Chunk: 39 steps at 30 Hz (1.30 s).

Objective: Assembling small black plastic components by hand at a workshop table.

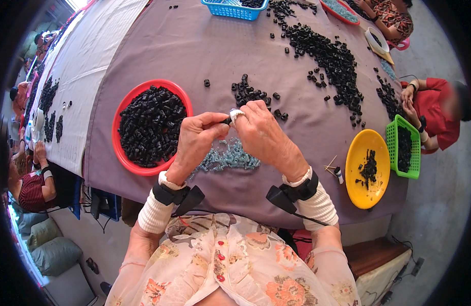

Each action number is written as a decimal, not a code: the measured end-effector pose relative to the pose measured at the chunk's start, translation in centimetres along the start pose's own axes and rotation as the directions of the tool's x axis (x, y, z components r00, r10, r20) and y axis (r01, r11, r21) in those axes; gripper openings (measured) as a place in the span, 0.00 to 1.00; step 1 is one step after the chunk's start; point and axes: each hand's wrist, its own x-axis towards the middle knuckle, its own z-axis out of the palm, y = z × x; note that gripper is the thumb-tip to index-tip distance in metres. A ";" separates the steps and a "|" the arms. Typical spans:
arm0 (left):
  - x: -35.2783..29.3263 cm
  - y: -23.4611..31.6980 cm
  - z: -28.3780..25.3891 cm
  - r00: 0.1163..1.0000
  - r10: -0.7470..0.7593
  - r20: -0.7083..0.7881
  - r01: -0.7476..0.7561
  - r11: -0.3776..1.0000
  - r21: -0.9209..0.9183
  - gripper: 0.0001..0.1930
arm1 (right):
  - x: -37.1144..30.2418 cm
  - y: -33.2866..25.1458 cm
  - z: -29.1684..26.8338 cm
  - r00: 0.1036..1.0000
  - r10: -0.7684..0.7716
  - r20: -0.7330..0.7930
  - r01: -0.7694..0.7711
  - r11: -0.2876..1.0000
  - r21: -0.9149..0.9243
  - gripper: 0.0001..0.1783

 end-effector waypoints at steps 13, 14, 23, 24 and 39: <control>0.2 -0.2 0.1 0.965 -0.237 0.111 0.262 0.858 -0.442 0.10 | 0.6 0.0 0.5 0.993 0.086 -0.077 -0.093 0.991 -0.092 0.14; 0.2 -0.2 0.1 0.961 -0.251 0.113 0.274 0.832 -0.482 0.10 | 0.6 0.1 0.6 0.993 0.087 -0.078 -0.094 0.991 -0.093 0.14; 0.1 -1.1 -0.3 0.946 -0.253 0.203 0.321 0.828 -0.460 0.11 | 0.3 -0.1 0.4 0.991 0.105 -0.085 -0.116 0.983 -0.140 0.16; 0.0 -1.0 -0.2 0.945 -0.255 0.207 0.324 0.828 -0.458 0.11 | 0.3 -0.1 0.5 0.991 0.105 -0.078 -0.115 0.985 -0.128 0.15; 0.1 -1.2 -0.1 0.931 -0.288 0.224 0.362 0.804 -0.471 0.12 | 0.0 0.8 0.8 0.998 0.052 -0.019 -0.052 0.998 0.031 0.15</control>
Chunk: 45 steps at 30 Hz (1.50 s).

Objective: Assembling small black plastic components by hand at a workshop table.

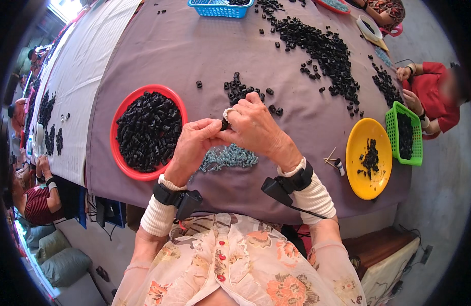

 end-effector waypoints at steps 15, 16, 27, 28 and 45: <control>-0.5 -0.9 -0.3 0.995 -0.028 0.094 0.028 1.000 -0.004 0.12 | -0.7 0.2 1.2 1.000 0.000 -0.003 0.001 0.999 0.048 0.15; -0.7 -0.8 -0.3 0.995 -0.025 0.095 0.026 1.000 -0.005 0.12 | -0.8 0.2 1.1 0.999 0.032 0.018 -0.033 0.998 0.044 0.15; -2.0 0.9 -6.6 0.846 0.237 -0.477 -0.381 0.896 -0.230 0.19 | -4.4 6.7 -1.9 0.769 0.640 0.000 -0.631 0.758 0.167 0.12; -2.0 0.9 -7.0 0.848 0.237 -0.474 -0.379 0.896 -0.231 0.19 | -5.0 7.2 -1.8 0.759 0.652 -0.001 -0.647 0.753 0.118 0.11; -1.0 -0.8 -4.0 0.966 0.117 -0.229 -0.139 0.987 -0.086 0.10 | -4.3 9.3 1.3 0.799 0.602 0.005 -0.593 0.788 -0.165 0.18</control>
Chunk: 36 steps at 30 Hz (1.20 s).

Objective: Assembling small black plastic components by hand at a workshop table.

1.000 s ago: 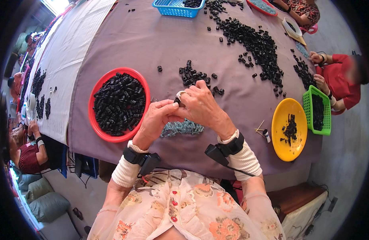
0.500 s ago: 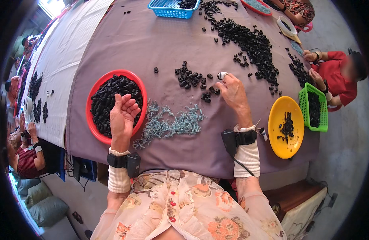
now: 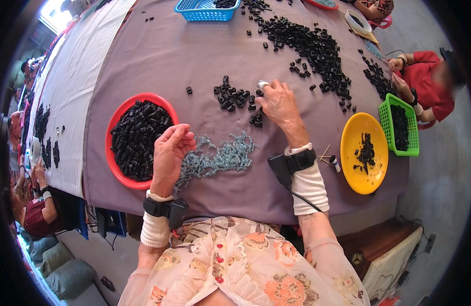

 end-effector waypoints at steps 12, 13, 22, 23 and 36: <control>0.3 -0.5 -0.4 1.000 -0.023 -0.003 0.023 0.999 0.028 0.09 | -0.5 -9.1 3.9 0.947 -0.316 0.058 0.316 0.949 0.002 0.17; 0.2 -0.4 -0.4 1.000 -0.022 -0.008 0.022 0.999 0.025 0.09 | -0.2 -9.2 3.4 0.945 -0.320 0.062 0.320 0.947 0.004 0.17; 0.0 1.1 -1.0 0.997 0.049 0.058 -0.046 0.997 -0.054 0.09 | -0.6 0.3 -1.6 0.997 0.079 0.010 -0.080 0.997 0.011 0.11; 0.2 1.0 -1.2 0.997 0.049 0.053 -0.046 0.997 -0.055 0.09 | -1.1 0.9 -1.7 0.991 0.128 0.045 -0.127 0.992 -0.022 0.11; 0.5 0.2 -1.5 0.998 0.060 0.018 -0.059 0.998 -0.025 0.09 | 2.3 -7.7 2.1 0.938 -0.346 -0.021 0.344 0.924 0.167 0.07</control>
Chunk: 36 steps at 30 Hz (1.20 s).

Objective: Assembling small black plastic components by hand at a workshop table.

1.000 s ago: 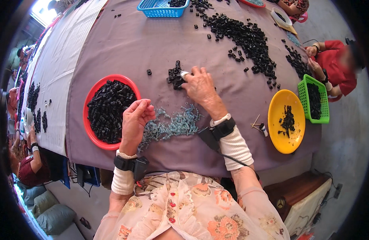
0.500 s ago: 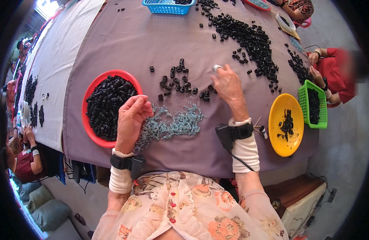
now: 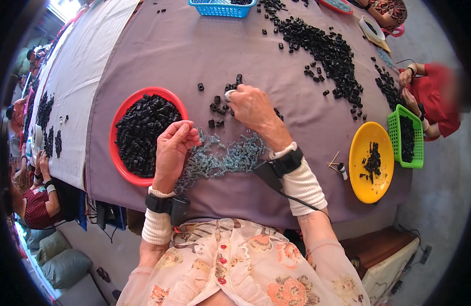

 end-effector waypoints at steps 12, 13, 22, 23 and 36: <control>0.0 0.1 0.3 1.000 0.001 0.001 -0.001 0.999 0.033 0.09 | 0.0 -1.0 2.9 0.975 -0.191 0.110 0.208 0.964 -0.169 0.01; 0.0 0.0 0.4 1.000 0.001 0.010 -0.002 0.999 0.050 0.09 | 0.0 -0.9 2.9 0.975 -0.195 0.110 0.212 0.963 -0.169 0.01; 0.2 -0.1 4.0 0.994 0.031 0.109 -0.035 0.999 0.033 0.13 | -0.5 -3.8 -2.2 0.981 -0.195 0.010 0.177 0.910 0.375 0.09; 0.2 -0.2 4.2 0.993 0.021 0.116 -0.026 0.999 0.036 0.13 | -0.7 -3.8 -2.7 0.983 -0.183 0.009 0.167 0.913 0.373 0.09; -0.3 -0.8 3.7 0.999 0.007 0.039 -0.011 0.995 0.104 0.11 | -6.6 0.2 -1.0 0.987 -0.075 0.145 0.097 0.984 -0.147 0.03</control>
